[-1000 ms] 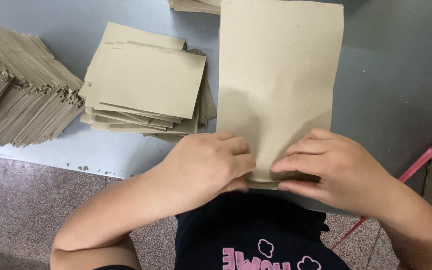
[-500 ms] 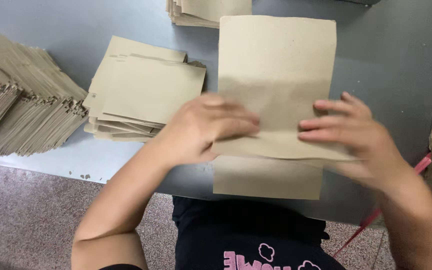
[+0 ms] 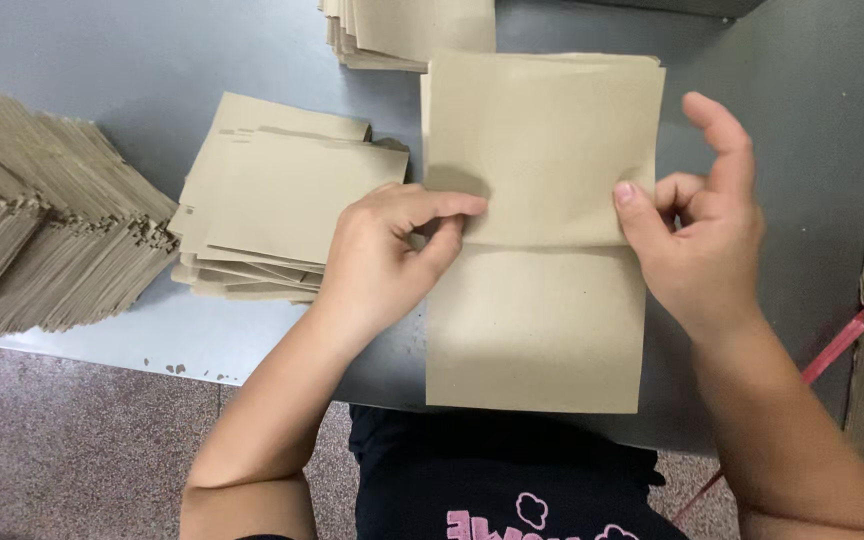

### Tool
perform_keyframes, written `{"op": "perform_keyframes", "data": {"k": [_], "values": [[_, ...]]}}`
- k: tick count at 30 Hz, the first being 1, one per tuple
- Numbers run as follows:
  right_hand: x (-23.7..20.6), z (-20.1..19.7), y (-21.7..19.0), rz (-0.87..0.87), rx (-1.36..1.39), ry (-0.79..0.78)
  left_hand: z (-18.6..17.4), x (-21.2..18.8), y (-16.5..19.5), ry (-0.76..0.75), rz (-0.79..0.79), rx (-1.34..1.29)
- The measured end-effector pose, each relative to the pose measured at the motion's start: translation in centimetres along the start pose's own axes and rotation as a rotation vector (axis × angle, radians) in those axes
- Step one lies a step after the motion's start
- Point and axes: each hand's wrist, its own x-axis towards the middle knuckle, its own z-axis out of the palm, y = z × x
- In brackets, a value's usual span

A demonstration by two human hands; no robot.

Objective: The person folds large brown kraft paper sheets in half on a metal worktable, creasing each fold by hand and stacking the folded sheets. They then gather a stack of folded sheets, secure it with a rubber band, and move bundled stacks aside on the table.

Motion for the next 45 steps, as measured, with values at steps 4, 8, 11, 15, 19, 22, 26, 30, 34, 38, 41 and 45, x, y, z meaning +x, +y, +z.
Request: {"op": "perform_keyframes", "data": {"k": [4,8,11,15,19,22,26,30,34,38,41,45], "values": [[0.1,0.0,0.2,0.001,-0.041,0.006,0.0,-0.3,-0.1,-0.021,-0.064,0.058],[0.3,-0.2,0.4,-0.018,-0.095,-0.003,-0.1,-0.1,-0.2,-0.027,-0.080,0.052],[0.4,-0.2,0.3,-0.023,-0.111,-0.007,-0.3,0.1,-0.1,-0.039,-0.083,0.092],[0.4,-0.2,-0.3,0.011,-0.059,-0.011,-0.5,0.4,0.0,-0.044,-0.023,0.114],[0.2,-0.2,-0.9,-0.099,-0.331,0.003,-0.5,0.2,0.1,-0.050,-0.029,0.154],[0.2,-0.4,-0.7,-0.092,-0.263,0.001,-0.4,-0.1,0.2,-0.039,-0.032,0.139],[0.2,-0.3,-0.1,-0.023,-0.142,-0.022,-0.3,-0.3,0.3,0.041,0.060,0.185],[0.7,-0.4,-1.0,-0.037,-0.114,-0.041,-0.5,-0.4,0.2,-0.017,-0.065,0.128],[0.9,-0.6,-4.3,-0.206,-0.606,0.001,-0.4,-0.8,0.0,-0.031,-0.147,0.113],[-0.2,1.0,-6.8,-0.785,-0.805,-0.180,0.9,-1.2,-0.3,0.105,-0.043,0.216],[-1.3,1.2,-6.7,-0.777,-0.675,-0.312,1.4,-1.7,-0.6,0.128,-0.048,0.192],[-2.2,-1.5,-5.4,-0.594,-0.783,-0.241,0.8,-2.4,-1.1,0.087,-0.114,0.116]]}}
